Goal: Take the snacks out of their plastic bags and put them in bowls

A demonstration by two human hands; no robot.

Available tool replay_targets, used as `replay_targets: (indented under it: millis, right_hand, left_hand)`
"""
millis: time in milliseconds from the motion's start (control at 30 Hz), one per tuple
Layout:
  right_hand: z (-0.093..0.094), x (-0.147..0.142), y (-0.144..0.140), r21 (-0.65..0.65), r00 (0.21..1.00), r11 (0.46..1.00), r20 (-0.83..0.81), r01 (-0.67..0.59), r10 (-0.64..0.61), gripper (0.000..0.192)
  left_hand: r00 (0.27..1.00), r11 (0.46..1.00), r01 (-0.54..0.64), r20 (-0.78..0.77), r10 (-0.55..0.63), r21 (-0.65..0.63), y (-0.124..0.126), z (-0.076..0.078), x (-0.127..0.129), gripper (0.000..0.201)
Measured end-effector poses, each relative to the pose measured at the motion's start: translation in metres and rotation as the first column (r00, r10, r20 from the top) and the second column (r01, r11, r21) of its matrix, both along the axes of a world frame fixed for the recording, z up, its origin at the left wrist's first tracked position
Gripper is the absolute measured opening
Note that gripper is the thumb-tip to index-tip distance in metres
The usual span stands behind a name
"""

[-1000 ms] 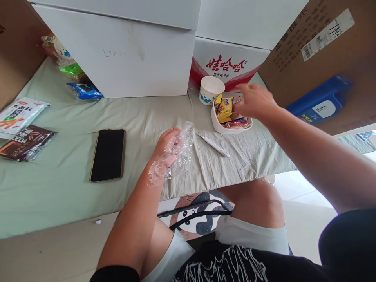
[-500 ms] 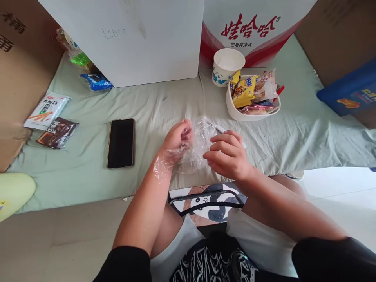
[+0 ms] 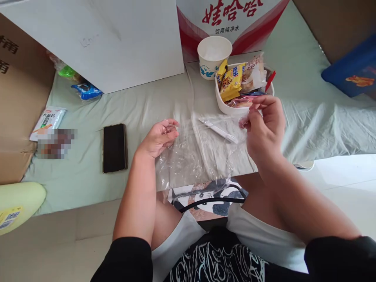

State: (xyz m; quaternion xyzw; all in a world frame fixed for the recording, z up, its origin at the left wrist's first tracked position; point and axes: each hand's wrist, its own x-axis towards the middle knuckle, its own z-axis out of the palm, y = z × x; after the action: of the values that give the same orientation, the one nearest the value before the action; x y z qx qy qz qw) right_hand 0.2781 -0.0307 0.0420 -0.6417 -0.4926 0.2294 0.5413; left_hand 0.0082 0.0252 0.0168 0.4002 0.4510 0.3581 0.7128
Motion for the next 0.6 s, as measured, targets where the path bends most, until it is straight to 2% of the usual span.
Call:
replay_targets:
  millis: [100,167,233,300,367,433,533,567,600]
  right_hand:
    - [-0.010,0.007,0.009,-0.127,0.996,0.988,-0.032,-0.083,0.079,0.048]
    - [-0.017,0.008,0.009,-0.171,0.978,0.963,-0.038,-0.208,0.204,0.068]
    - [-0.022,0.007,0.007,-0.211,0.941,0.918,-0.113,-0.336,0.319,0.076]
    - [-0.024,0.004,0.007,-0.237,0.921,0.894,-0.192,-0.379,0.339,0.059]
    - [-0.021,0.000,0.008,-0.214,0.935,0.920,-0.217,-0.327,0.282,0.034]
    - [-0.017,-0.004,0.010,-0.160,0.949,0.953,-0.227,-0.259,0.220,0.019]
    - [-0.010,-0.007,0.010,-0.149,0.942,0.958,-0.271,-0.246,0.200,0.017]
    - [-0.009,-0.007,0.010,-0.167,0.939,0.954,-0.281,-0.250,0.197,0.018]
    - [-0.007,-0.006,0.010,-0.192,0.939,0.948,-0.285,-0.253,0.192,0.018]
  left_hand:
    - [0.993,0.993,-0.103,-0.054,0.106,0.058,-0.001,-0.003,0.006,0.043]
    - [0.980,0.977,-0.197,-0.013,0.199,0.086,0.000,-0.002,0.007,0.038]
    - [0.966,0.962,-0.259,0.033,0.257,0.089,0.000,0.001,0.005,0.037]
    - [0.947,0.944,-0.317,0.092,0.309,0.093,0.000,0.005,0.001,0.042]
    - [0.934,0.936,-0.342,0.142,0.328,0.086,-0.002,0.007,-0.003,0.056]
    - [0.960,0.966,-0.257,0.122,0.253,0.023,-0.004,0.007,-0.006,0.071]
    - [0.997,0.991,-0.072,-0.018,0.070,-0.116,-0.007,0.003,-0.012,0.073]
    - [0.996,0.990,-0.079,-0.053,0.074,-0.112,-0.007,0.002,-0.013,0.068]
    - [0.990,0.989,-0.131,-0.065,0.127,-0.071,-0.006,0.001,-0.015,0.062]
